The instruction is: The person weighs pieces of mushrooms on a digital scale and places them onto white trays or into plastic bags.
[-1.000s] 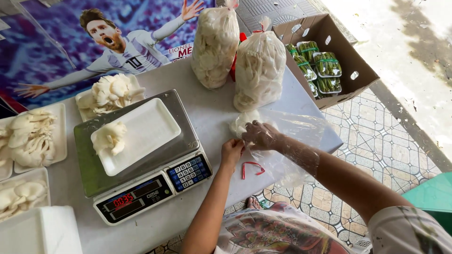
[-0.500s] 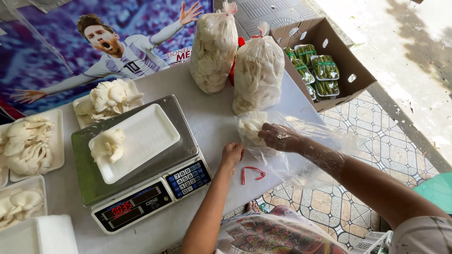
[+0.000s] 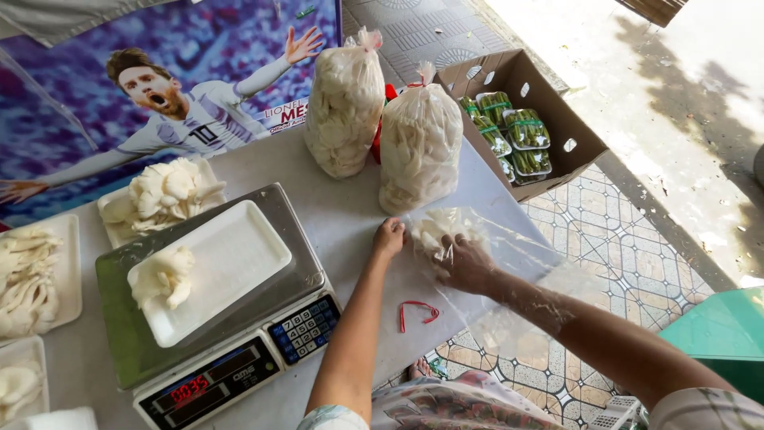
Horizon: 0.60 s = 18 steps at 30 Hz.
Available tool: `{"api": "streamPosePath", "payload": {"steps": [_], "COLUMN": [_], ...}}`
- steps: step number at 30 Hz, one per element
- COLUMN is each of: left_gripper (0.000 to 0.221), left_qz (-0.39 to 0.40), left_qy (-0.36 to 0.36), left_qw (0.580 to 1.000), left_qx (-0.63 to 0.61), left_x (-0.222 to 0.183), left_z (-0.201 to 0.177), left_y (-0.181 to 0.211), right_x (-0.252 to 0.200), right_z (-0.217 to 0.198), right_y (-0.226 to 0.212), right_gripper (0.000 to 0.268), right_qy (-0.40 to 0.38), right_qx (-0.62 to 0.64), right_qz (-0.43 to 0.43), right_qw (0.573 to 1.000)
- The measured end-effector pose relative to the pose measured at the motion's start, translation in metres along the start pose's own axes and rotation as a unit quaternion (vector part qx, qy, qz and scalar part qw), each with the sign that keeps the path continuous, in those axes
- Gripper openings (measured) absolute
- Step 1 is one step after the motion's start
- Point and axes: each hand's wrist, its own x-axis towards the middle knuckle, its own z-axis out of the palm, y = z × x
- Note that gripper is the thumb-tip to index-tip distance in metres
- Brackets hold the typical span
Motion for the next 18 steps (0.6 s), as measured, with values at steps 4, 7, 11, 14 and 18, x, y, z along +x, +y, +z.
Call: {"api": "streamPosePath", "payload": {"steps": [4,7,11,14,18], "left_gripper": [0.041,0.033,0.024,0.022,0.027], "left_qz": [0.014,-0.033,-0.082,-0.075,-0.106], "left_qy": [0.007,0.016,-0.012,-0.024,-0.027], "left_qw": [1.0,0.998,0.979,0.959,0.938], "left_qx": [0.003,-0.048,-0.184,-0.274,-0.329], "left_x": [0.028,0.042,0.019,-0.004,-0.022], "left_z": [0.025,0.037,0.027,-0.004,-0.022], "left_y": [0.007,-0.003,0.007,0.024,0.037], "right_x": [-0.002,-0.027,-0.011,-0.002,-0.011], "right_z": [0.012,0.065,0.03,-0.02,-0.032], "right_y": [0.016,0.056,0.09,0.072,0.073], "right_gripper": [0.033,0.034,0.014,0.018,0.023], "right_qy": [-0.152,-0.15,-0.099,-0.129,-0.158], "right_qx": [0.144,0.498,0.277,0.358,0.461], "right_qz": [0.045,0.141,-0.115,0.049,0.137], "right_qw": [0.977,0.842,0.949,0.923,0.862]}}
